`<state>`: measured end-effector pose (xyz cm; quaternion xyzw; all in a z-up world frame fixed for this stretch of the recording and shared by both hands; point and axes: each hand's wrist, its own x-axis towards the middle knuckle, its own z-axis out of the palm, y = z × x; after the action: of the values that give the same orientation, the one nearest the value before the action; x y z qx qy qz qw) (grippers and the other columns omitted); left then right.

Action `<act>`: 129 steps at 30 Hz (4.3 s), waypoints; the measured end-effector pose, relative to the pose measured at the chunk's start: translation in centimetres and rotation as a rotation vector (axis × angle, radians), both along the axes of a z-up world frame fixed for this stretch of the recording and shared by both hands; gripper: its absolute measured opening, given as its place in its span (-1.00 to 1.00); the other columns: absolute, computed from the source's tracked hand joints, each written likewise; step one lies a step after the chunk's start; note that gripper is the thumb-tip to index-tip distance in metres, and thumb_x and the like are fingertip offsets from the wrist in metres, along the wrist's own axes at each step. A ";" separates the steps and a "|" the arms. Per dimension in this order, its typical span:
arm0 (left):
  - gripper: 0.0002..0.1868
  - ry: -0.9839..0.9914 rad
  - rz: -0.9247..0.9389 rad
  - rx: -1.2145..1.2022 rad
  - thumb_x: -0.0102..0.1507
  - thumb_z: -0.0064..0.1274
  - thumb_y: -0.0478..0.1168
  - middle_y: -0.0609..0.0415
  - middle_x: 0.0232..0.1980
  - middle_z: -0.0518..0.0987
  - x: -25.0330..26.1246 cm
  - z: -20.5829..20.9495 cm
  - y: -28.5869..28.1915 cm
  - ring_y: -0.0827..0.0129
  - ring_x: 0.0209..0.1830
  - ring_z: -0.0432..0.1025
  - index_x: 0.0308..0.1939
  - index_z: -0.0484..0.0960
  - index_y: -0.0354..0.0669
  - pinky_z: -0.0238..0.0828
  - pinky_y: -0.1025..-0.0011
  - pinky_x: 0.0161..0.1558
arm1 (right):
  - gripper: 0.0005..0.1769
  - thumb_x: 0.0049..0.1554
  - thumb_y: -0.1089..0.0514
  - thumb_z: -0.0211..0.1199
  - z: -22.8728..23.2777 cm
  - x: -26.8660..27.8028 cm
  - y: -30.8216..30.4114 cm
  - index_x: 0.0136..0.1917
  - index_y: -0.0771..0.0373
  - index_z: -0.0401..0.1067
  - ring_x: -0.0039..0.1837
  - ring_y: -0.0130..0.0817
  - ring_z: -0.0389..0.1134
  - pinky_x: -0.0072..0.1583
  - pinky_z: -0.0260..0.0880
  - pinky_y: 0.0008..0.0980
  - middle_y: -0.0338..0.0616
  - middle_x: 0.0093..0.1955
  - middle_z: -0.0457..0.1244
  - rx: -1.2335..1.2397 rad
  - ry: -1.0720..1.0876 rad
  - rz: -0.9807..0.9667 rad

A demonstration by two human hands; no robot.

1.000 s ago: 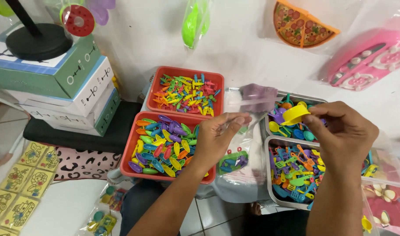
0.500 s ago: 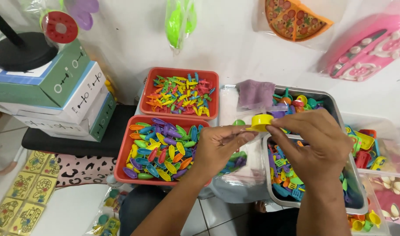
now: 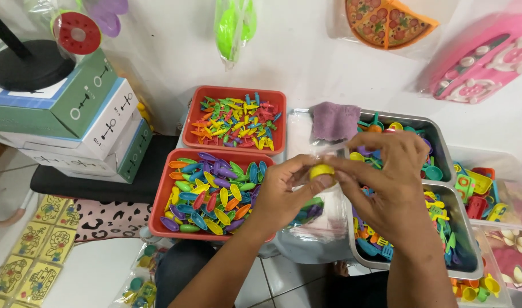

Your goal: Cleaning small plastic toy utensils with a cloth and packing them into small plastic bags.

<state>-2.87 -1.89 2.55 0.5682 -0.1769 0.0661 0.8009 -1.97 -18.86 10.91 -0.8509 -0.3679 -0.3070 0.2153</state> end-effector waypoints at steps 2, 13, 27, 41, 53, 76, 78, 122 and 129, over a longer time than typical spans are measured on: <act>-0.64 0.033 -0.043 -0.063 0.29 0.14 -0.25 -0.01 -0.03 0.62 0.0 0.7 0.4 0.50 -0.11 0.44 0.13 0.54 -0.34 0.41 0.58 -0.05 | -0.58 0.07 0.04 0.33 -1.2 0.5 0.0 0.17 0.20 0.45 0.29 -0.08 0.12 0.39 0.06 -0.05 0.00 0.26 0.15 0.192 0.049 0.026; -0.57 -0.002 0.027 -0.142 0.33 0.18 -0.09 -0.10 0.14 0.65 1.4 0.1 1.8 0.27 0.15 0.52 0.22 0.60 -0.22 0.44 0.21 0.26 | -0.87 0.13 0.36 0.39 -7.7 4.9 -1.6 -0.01 0.37 0.54 -0.09 -0.47 0.34 0.05 0.39 -0.41 -0.12 -0.20 0.34 0.768 0.782 0.111; -0.29 0.023 -0.240 0.341 0.00 0.45 -0.12 -0.26 0.18 0.54 1.3 -0.6 2.1 -0.13 0.27 0.43 0.21 0.57 -0.16 0.42 -0.06 0.26 | -0.89 0.35 0.27 0.21 -6.9 4.5 -3.2 0.05 0.35 0.33 -0.19 -0.27 0.45 -0.04 0.61 -0.33 0.02 -0.16 0.28 1.179 0.498 0.304; -0.49 0.185 -0.015 -0.029 0.15 0.29 -0.31 -0.11 0.01 0.68 3.4 -2.1 3.0 0.26 0.00 0.59 0.17 0.52 -0.24 0.49 0.39 0.09 | -0.66 0.24 0.08 0.21 -7.7 8.2 -3.4 0.26 0.14 0.34 -0.04 -0.28 0.33 0.11 0.36 -0.30 -0.08 0.02 0.31 0.878 0.637 0.043; -0.50 0.139 0.104 0.197 0.06 0.42 -0.29 -0.06 -0.06 0.71 2.1 -1.1 3.7 0.35 -0.04 0.57 0.09 0.67 -0.15 0.48 0.43 0.05 | -0.84 -0.02 0.23 0.35 -17.1 13.7 -1.3 -0.11 0.20 0.59 -0.01 0.07 0.42 0.15 0.44 -0.08 0.08 -0.11 0.36 -0.480 0.207 0.035; -0.57 0.104 0.145 0.779 -0.01 0.36 -0.22 0.10 -0.23 0.73 1.5 1.1 0.2 0.40 -0.45 0.45 -0.06 0.70 -0.11 0.42 0.45 -0.31 | -0.57 0.47 0.53 0.19 -3.0 1.9 -13.8 0.43 0.23 0.11 0.35 -0.11 0.36 0.55 0.41 -0.24 0.12 0.31 0.25 0.834 0.111 -0.014; -0.53 0.050 0.126 0.791 -0.02 0.35 -0.23 0.11 -0.21 0.73 1.4 0.9 0.0 0.38 -0.41 0.47 -0.02 0.70 -0.15 0.41 0.46 -0.30 | -0.55 0.34 0.61 0.41 -1.8 1.9 -12.5 0.31 0.61 0.18 0.23 0.18 0.46 0.18 0.29 -0.32 0.40 0.26 0.22 0.536 -0.015 -0.038; -0.64 0.006 -0.053 -0.016 0.41 0.04 -0.07 -0.09 0.05 0.68 2.4 -2.1 1.3 0.34 0.08 0.53 0.20 0.63 -0.17 0.43 0.30 0.21 | -0.87 0.06 0.41 0.42 -9.6 6.9 -5.6 -0.07 0.41 0.63 -0.13 -0.35 0.32 -0.08 0.38 -0.30 0.05 -0.19 0.40 0.683 0.900 0.188; -0.62 -0.016 -0.001 -0.032 0.48 -0.12 -0.06 -0.10 0.06 0.69 2.8 -2.5 1.9 0.30 0.11 0.53 0.17 0.65 -0.21 0.42 0.22 0.24 | -0.87 0.16 0.34 0.35 -9.1 7.2 -5.1 0.00 0.38 0.63 -0.10 -0.31 0.36 -0.04 0.38 -0.32 0.07 -0.17 0.40 0.689 0.880 0.152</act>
<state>-0.05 0.03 0.01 0.5547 -0.1826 0.0729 0.8085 5.25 -23.99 1.81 -0.7504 -0.1819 -0.0092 0.6354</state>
